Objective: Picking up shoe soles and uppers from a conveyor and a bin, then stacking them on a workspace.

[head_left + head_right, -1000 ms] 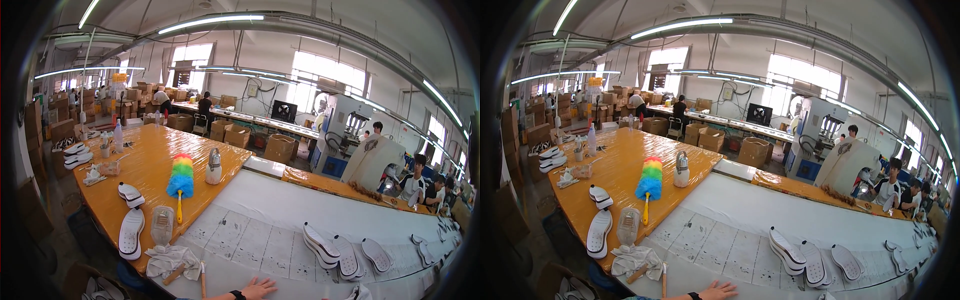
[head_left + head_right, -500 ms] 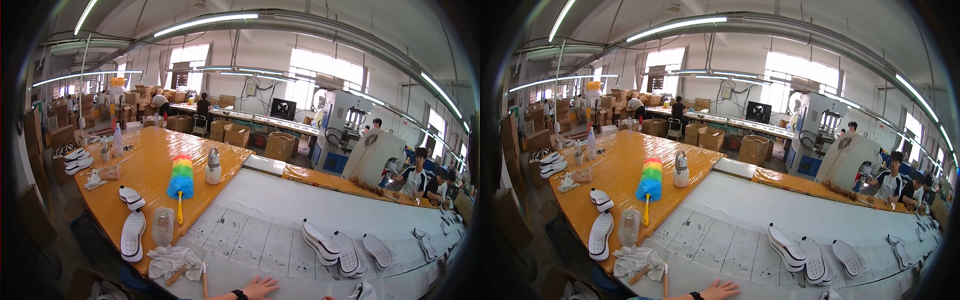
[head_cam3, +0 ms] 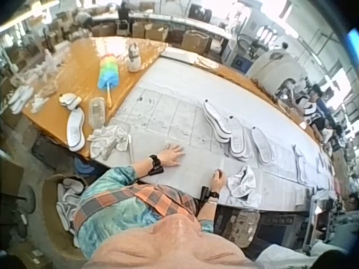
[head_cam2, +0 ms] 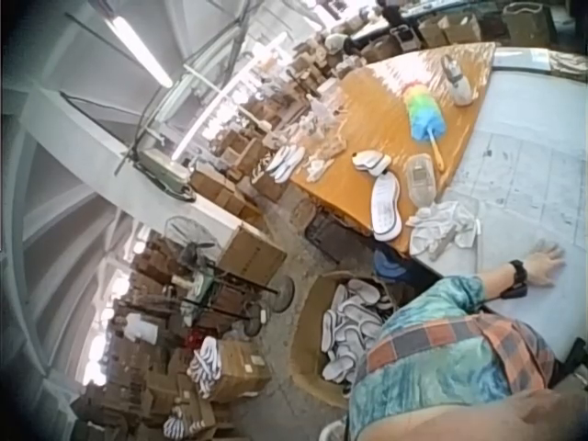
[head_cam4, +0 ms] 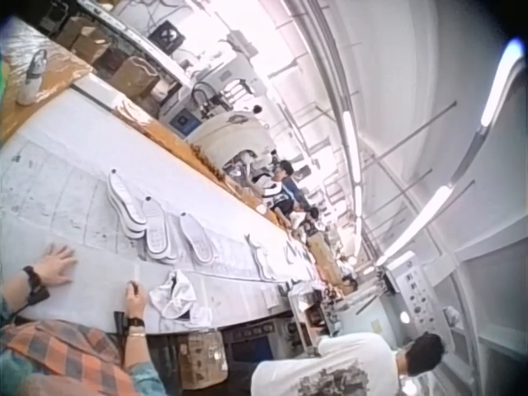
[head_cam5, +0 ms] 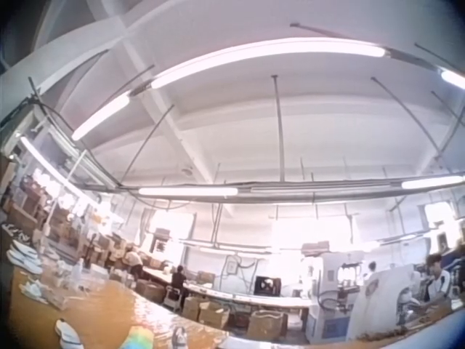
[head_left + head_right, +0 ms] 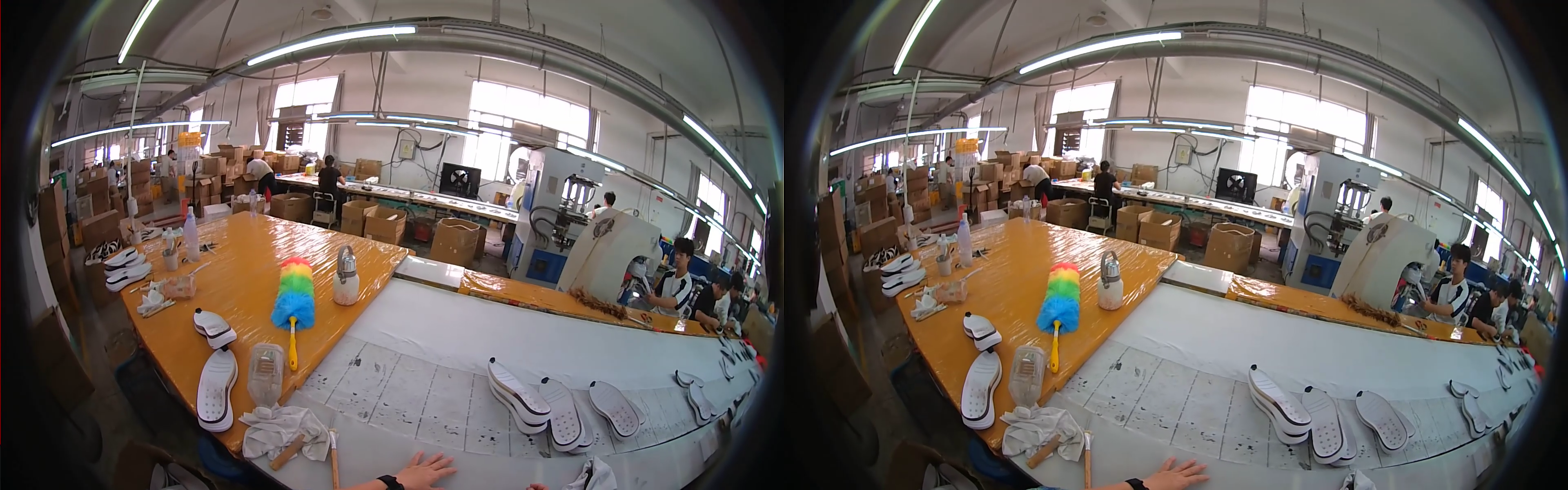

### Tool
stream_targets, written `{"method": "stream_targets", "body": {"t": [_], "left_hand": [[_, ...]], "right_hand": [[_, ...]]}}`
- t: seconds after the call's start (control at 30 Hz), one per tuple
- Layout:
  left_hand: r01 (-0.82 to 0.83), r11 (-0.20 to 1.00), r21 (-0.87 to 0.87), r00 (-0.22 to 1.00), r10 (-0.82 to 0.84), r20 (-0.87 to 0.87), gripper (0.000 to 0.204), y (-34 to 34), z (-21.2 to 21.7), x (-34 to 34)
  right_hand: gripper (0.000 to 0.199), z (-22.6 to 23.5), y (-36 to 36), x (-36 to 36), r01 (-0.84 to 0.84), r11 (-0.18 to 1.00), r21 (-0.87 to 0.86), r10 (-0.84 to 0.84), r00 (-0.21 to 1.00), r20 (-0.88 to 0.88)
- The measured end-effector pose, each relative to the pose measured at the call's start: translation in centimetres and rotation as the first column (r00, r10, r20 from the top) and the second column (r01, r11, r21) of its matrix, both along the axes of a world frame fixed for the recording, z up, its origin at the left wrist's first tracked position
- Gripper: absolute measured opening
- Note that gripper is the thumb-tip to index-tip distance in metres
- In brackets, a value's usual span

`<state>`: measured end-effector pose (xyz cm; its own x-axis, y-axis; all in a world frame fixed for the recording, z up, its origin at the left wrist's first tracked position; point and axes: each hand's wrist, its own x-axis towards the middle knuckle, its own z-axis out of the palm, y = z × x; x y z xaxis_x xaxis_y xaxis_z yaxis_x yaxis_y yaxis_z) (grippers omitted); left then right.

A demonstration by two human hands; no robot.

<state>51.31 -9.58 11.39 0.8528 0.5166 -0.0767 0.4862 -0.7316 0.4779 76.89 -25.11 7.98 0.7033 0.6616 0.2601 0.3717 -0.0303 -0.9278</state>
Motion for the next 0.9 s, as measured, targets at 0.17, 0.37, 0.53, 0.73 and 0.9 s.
{"method": "stream_targets", "body": {"t": [0.17,0.37,0.53,0.73,0.9], "left_hand": [[0.002,1.000,-0.009,1.000,-0.002,0.003,0.062,0.0,-0.2,0.1],[-0.001,1.000,0.007,1.000,0.001,-0.009,0.062,-0.2,0.0,0.5],[0.001,1.000,0.012,1.000,-0.001,-0.007,0.062,-0.2,-0.1,0.7],[-0.004,1.000,-0.006,1.000,0.004,-0.005,0.062,-0.5,0.2,1.0],[-0.002,1.000,-0.010,1.000,0.002,-0.012,0.063,-0.5,-0.1,1.2]], "right_hand": [[0.015,0.1,-0.1,0.1,0.015,1.000,-0.024,-0.014,0.999,0.034],[0.015,0.2,-0.2,0.3,0.026,1.000,-0.018,-0.025,0.998,0.049],[0.015,0.2,-0.2,0.4,0.021,1.000,0.004,-0.021,1.000,-0.022],[0.015,0.5,-0.4,0.5,0.011,1.000,0.020,-0.009,0.996,-0.090],[0.015,0.8,-0.6,0.4,0.025,1.000,0.007,-0.024,0.996,-0.086]]}}
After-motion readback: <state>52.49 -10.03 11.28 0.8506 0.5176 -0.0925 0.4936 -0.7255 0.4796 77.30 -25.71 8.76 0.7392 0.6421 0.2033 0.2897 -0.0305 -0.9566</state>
